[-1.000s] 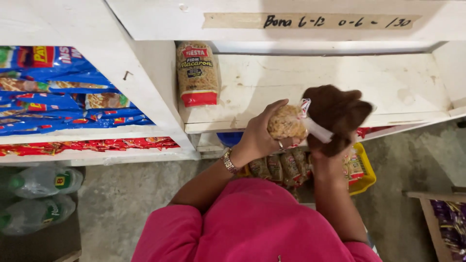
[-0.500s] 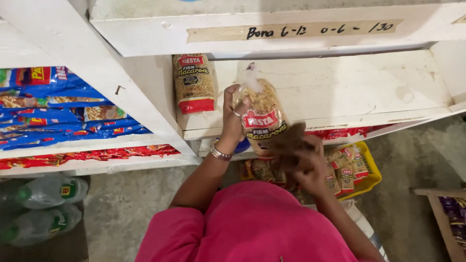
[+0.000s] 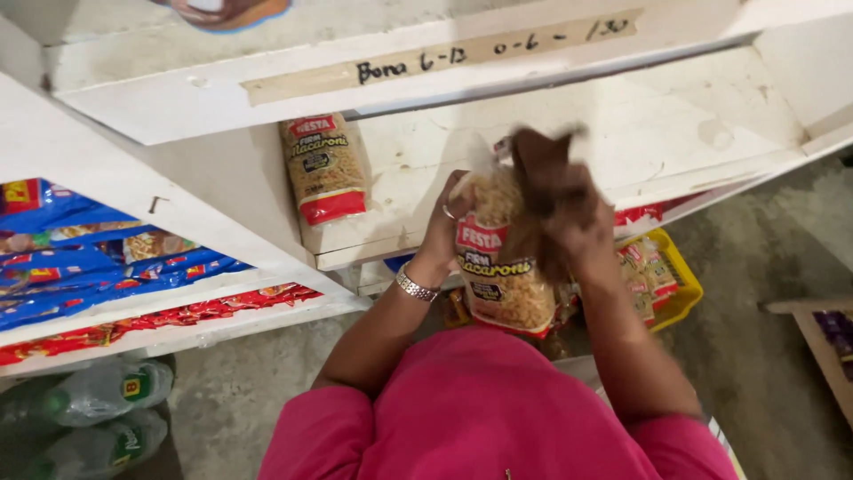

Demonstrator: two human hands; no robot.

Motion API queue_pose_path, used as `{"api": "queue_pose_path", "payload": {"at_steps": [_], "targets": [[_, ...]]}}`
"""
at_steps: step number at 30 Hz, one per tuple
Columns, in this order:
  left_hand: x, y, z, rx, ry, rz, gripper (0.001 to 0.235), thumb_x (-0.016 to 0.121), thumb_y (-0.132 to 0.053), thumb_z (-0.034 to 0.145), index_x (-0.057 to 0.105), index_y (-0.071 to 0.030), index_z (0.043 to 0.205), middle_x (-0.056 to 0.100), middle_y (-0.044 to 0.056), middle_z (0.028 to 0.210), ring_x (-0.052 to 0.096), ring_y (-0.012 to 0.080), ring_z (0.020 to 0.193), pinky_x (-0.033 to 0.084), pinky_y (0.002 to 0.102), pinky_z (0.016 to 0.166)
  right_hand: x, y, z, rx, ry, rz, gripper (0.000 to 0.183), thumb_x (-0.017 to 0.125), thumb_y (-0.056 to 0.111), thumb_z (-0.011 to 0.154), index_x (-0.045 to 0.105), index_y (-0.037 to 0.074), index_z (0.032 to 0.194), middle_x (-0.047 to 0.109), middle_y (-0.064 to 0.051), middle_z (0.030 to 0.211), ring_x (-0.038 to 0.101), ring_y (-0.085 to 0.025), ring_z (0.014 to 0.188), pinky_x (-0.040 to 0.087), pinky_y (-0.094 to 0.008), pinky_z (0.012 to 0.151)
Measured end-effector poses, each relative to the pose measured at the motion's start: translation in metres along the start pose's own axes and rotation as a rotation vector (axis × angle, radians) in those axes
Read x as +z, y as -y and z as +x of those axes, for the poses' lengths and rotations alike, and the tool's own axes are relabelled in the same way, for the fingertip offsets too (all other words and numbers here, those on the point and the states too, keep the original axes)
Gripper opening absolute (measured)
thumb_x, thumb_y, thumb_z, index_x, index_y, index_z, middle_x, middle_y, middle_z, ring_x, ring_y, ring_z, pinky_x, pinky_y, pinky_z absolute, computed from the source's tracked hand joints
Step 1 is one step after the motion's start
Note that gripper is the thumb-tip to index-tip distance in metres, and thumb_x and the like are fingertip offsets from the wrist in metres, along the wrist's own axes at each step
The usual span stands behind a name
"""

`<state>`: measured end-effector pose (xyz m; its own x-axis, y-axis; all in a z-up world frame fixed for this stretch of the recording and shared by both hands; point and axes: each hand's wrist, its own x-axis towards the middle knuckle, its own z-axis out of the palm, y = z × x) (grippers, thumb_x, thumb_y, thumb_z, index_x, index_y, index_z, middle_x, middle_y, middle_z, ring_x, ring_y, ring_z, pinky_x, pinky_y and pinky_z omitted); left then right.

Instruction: Wiping down bags of macaroni on a store shelf using a cleaning cloth.

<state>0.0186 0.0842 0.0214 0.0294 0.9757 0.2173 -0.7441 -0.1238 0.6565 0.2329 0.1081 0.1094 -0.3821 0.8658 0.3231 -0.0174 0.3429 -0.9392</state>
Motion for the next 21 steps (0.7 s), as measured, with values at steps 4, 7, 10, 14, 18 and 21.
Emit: {"api": "queue_pose_path", "payload": {"at_steps": [4, 7, 10, 14, 18, 21], "targets": [[-0.003, -0.027, 0.005, 0.048, -0.009, -0.158, 0.053, 0.067, -0.042, 0.098, 0.049, -0.006, 0.132, 0.064, 0.016, 0.128, 0.068, 0.0286, 0.117, 0.064, 0.041, 0.091, -0.011, -0.066, -0.047, 0.034, 0.071, -0.021, 0.064, 0.072, 0.021, 0.074, 0.06, 0.005, 0.134, 0.068, -0.006, 0.123, 0.064, -0.018, 0.114, 0.052, -0.034, 0.101], [-0.009, -0.026, 0.009, 0.017, -0.091, -0.251, 0.057, 0.067, -0.044, 0.097, 0.05, -0.006, 0.136, 0.063, 0.017, 0.129, 0.067, 0.0287, 0.116, 0.063, 0.043, 0.093, -0.024, -0.103, -0.067, 0.113, 0.026, 0.126, 0.066, 0.073, 0.022, 0.074, 0.057, 0.006, 0.136, 0.066, -0.005, 0.125, 0.062, -0.018, 0.116, 0.05, -0.035, 0.102], [-0.003, -0.005, 0.024, -0.048, -0.048, -0.348, 0.06, 0.064, -0.046, 0.097, 0.052, -0.003, 0.137, 0.064, 0.017, 0.127, 0.068, 0.028, 0.114, 0.063, 0.043, 0.093, -0.028, -0.122, -0.083, 0.129, -0.076, 0.168, 0.062, 0.071, 0.024, 0.08, 0.054, 0.006, 0.137, 0.063, -0.006, 0.127, 0.06, -0.019, 0.119, 0.049, -0.037, 0.104], [0.025, 0.021, 0.068, -0.113, -0.015, 0.303, 0.057, 0.067, -0.044, 0.103, 0.048, 0.004, 0.129, 0.064, 0.024, 0.121, 0.07, 0.0348, 0.106, 0.064, 0.048, 0.091, -0.031, -0.141, -0.099, 0.145, -0.193, 0.235, 0.058, 0.068, 0.027, 0.088, 0.049, 0.007, 0.139, 0.061, -0.006, 0.131, 0.057, -0.022, 0.122, 0.048, -0.04, 0.107], [0.059, 0.04, 0.083, 0.057, -0.132, 0.865, 0.059, 0.065, -0.049, 0.102, 0.052, 0.0, 0.132, 0.061, 0.026, 0.13, 0.062, 0.0385, 0.119, 0.056, 0.051, 0.099, -0.039, -0.148, -0.092, 0.138, -0.252, 0.293, 0.054, 0.066, 0.029, 0.095, 0.045, 0.008, 0.141, 0.058, -0.006, 0.134, 0.055, -0.024, 0.126, 0.047, -0.042, 0.11], [0.082, 0.029, 0.074, 0.245, -0.05, 1.354, 0.061, 0.063, -0.052, 0.102, 0.051, -0.007, 0.141, 0.053, 0.022, 0.149, 0.05, 0.0357, 0.144, 0.039, 0.051, 0.119, -0.043, -0.152, -0.073, 0.101, -0.307, 0.348, 0.052, 0.064, 0.031, 0.101, 0.041, 0.009, 0.142, 0.056, -0.007, 0.136, 0.053, -0.025, 0.129, 0.046, -0.045, 0.112]]}}
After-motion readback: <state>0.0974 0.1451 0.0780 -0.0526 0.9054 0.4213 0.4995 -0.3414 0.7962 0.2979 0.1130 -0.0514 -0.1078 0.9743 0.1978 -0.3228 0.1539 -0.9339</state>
